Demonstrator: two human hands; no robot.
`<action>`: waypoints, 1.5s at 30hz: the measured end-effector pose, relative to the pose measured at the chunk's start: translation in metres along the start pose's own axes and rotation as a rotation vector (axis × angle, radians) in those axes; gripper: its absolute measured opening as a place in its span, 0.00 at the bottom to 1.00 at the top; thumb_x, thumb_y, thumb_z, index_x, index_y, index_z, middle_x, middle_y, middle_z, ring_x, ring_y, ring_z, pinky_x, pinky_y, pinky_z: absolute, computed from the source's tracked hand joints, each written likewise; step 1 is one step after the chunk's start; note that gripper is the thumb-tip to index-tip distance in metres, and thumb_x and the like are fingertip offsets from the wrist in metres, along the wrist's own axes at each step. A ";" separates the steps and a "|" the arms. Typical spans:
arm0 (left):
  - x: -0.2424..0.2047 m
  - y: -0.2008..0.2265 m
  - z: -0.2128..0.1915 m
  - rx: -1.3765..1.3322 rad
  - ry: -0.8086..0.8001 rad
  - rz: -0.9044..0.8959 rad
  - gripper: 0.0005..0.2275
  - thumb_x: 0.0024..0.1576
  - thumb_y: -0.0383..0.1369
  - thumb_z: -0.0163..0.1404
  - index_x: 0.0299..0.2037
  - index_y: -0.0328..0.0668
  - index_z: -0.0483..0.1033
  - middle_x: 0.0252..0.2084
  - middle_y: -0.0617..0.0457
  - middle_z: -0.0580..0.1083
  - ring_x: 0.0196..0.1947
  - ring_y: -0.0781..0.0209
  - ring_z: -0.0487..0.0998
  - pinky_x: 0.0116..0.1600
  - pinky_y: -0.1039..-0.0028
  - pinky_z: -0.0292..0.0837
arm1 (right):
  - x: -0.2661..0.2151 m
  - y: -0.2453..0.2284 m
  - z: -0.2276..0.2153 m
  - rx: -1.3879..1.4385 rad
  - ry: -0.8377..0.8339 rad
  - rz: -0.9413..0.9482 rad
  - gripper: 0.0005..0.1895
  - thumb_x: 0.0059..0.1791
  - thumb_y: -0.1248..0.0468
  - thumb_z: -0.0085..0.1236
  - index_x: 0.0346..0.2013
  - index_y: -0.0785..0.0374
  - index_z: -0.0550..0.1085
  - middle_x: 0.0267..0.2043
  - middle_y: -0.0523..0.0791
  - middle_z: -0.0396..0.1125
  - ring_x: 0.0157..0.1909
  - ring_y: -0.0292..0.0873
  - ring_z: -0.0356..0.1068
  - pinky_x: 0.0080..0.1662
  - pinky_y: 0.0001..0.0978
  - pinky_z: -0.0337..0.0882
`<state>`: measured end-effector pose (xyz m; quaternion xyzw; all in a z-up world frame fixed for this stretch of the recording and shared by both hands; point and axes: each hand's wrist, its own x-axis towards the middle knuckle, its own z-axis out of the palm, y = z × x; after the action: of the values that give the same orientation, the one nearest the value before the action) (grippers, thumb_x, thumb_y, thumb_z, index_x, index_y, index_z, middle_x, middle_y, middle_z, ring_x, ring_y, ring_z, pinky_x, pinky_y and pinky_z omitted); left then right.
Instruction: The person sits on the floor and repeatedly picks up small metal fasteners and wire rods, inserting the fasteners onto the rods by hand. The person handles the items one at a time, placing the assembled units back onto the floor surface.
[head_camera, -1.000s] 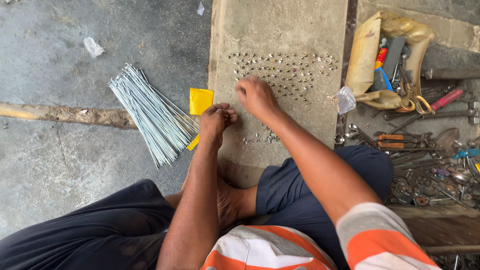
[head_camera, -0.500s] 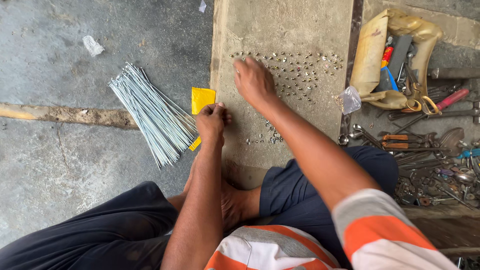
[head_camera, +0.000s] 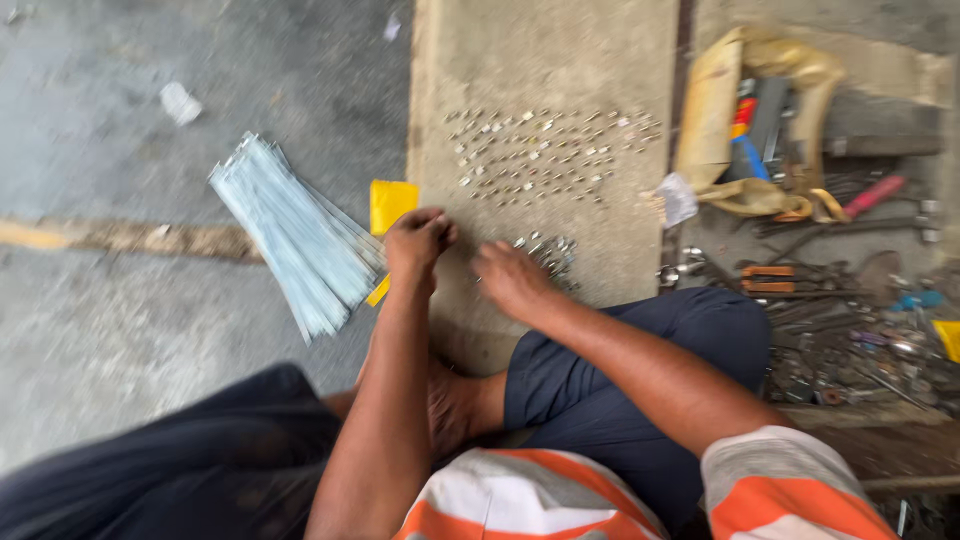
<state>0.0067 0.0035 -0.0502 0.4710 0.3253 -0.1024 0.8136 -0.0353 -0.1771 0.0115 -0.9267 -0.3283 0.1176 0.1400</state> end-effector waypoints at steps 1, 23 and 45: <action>0.001 -0.003 -0.005 0.031 0.004 0.000 0.05 0.57 0.22 0.54 0.41 0.30 0.76 0.30 0.50 0.76 0.25 0.61 0.79 0.34 0.74 0.79 | 0.003 -0.002 0.005 -0.008 -0.006 -0.004 0.11 0.42 0.65 0.66 0.36 0.65 0.75 0.42 0.51 0.66 0.48 0.56 0.67 0.48 0.48 0.71; -0.007 0.006 0.000 0.188 -0.253 -0.232 0.07 0.62 0.31 0.51 0.39 0.33 0.76 0.31 0.49 0.78 0.28 0.61 0.76 0.37 0.72 0.74 | 0.045 0.012 -0.009 1.214 0.263 0.610 0.07 0.50 0.68 0.61 0.41 0.68 0.77 0.35 0.45 0.74 0.35 0.34 0.75 0.37 0.27 0.79; 0.005 -0.001 -0.003 -0.003 0.029 -0.040 0.08 0.62 0.25 0.46 0.45 0.28 0.76 0.31 0.49 0.76 0.26 0.61 0.77 0.33 0.74 0.78 | 0.119 0.045 -0.032 0.088 0.263 0.436 0.05 0.49 0.66 0.61 0.38 0.61 0.74 0.38 0.48 0.71 0.39 0.48 0.74 0.39 0.40 0.74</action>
<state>0.0084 0.0066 -0.0547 0.4645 0.3466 -0.1113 0.8073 0.0903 -0.1402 0.0107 -0.9759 -0.0942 0.0377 0.1932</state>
